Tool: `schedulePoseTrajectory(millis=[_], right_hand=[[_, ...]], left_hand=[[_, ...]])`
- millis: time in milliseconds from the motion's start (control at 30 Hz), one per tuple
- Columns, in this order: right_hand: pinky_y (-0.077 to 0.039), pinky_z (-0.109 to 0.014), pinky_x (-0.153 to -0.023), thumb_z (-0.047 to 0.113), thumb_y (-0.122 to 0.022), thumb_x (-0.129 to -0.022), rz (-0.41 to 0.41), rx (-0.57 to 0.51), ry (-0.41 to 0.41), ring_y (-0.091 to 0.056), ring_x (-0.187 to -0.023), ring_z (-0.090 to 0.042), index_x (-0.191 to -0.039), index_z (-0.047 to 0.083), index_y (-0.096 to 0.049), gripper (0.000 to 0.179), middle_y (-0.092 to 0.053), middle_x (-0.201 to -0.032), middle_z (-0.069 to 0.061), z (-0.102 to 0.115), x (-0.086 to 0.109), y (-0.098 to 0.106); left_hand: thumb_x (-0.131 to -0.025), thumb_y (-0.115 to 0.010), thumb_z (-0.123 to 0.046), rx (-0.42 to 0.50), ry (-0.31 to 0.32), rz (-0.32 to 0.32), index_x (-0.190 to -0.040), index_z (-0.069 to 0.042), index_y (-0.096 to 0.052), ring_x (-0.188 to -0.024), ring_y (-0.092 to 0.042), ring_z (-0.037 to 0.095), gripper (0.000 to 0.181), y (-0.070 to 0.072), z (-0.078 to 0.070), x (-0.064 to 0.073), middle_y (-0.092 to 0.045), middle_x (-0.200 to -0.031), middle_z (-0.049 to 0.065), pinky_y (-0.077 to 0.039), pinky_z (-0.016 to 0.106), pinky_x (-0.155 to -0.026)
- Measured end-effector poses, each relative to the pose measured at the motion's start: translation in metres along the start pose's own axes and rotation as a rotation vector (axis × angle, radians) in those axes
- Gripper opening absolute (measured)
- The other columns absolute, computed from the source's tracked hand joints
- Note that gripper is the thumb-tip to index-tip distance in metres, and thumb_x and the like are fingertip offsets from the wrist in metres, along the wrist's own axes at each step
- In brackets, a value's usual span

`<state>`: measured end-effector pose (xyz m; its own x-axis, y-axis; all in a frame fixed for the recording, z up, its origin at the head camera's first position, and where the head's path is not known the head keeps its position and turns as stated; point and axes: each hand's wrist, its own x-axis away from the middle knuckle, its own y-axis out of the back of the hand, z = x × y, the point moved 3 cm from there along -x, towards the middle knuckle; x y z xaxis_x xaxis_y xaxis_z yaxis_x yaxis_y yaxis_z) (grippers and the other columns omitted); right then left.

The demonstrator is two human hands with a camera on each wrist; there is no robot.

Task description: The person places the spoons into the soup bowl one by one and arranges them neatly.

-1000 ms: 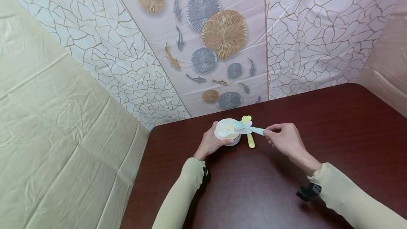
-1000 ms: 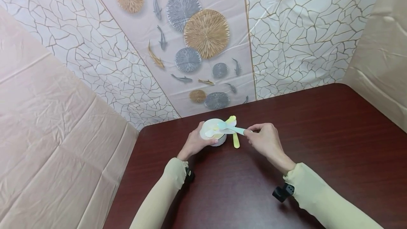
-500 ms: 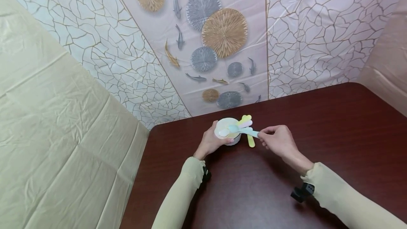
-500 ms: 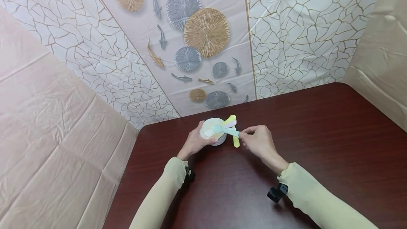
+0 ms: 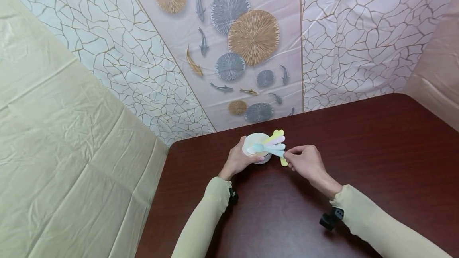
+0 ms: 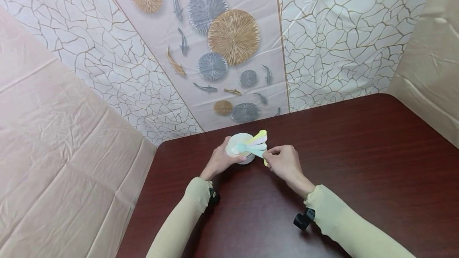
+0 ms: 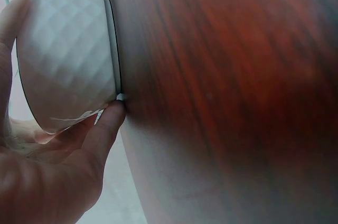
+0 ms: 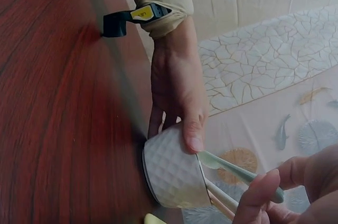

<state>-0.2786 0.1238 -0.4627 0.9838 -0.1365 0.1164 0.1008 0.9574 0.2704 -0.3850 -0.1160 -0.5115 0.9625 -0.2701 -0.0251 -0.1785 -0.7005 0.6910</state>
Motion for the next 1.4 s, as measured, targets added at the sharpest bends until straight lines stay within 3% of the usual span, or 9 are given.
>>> schedulePoseTrajectory(millis=[200, 833, 1000, 1400], right_hand=[[-0.05, -0.022, -0.054, 0.014, -0.069, -0.098, -0.011, -0.018, -0.002, -0.064, -0.06, -0.008, -0.105, -0.004, -0.079, 0.023, -0.071, -0.07, 0.001, 0.0, -0.003, -0.008], [-0.049, -0.021, -0.053, 0.013, -0.067, -0.094, -0.038, -0.04, -0.035, -0.062, -0.057, -0.006, -0.1, -0.002, -0.079, 0.02, -0.066, -0.064, 0.004, -0.005, -0.01, -0.019], [-0.051, -0.021, -0.054, 0.014, -0.069, -0.095, -0.052, -0.063, -0.043, -0.062, -0.057, -0.005, -0.102, -0.003, -0.078, 0.021, -0.069, -0.067, 0.003, -0.004, -0.011, -0.02], [-0.058, -0.024, -0.058, 0.015, -0.071, -0.095, -0.082, -0.104, -0.079, -0.064, -0.057, -0.004, -0.11, -0.006, -0.076, 0.025, -0.072, -0.07, 0.001, -0.008, -0.016, -0.026]], left_hand=[[-0.08, -0.094, -0.052, -0.025, -0.015, 0.0, -0.169, -0.011, -0.038, -0.14, -0.061, 0.031, 0.113, 0.0, -0.001, 0.0, -0.064, -0.154, 0.013, -0.049, 0.049, -0.118], [-0.081, -0.093, -0.051, -0.009, -0.013, 0.005, -0.17, -0.013, -0.037, -0.143, -0.059, 0.031, 0.112, -0.001, -0.001, 0.0, -0.061, -0.158, 0.014, -0.048, 0.05, -0.119], [-0.081, -0.094, -0.05, -0.014, -0.028, -0.003, -0.168, -0.014, -0.04, -0.137, -0.063, 0.031, 0.109, 0.0, -0.002, 0.0, -0.066, -0.151, 0.013, -0.05, 0.05, -0.116], [-0.08, -0.095, -0.05, -0.008, -0.024, -0.003, -0.166, -0.015, -0.042, -0.138, -0.062, 0.032, 0.107, 0.0, -0.004, 0.001, -0.065, -0.153, 0.014, -0.05, 0.051, -0.115]])
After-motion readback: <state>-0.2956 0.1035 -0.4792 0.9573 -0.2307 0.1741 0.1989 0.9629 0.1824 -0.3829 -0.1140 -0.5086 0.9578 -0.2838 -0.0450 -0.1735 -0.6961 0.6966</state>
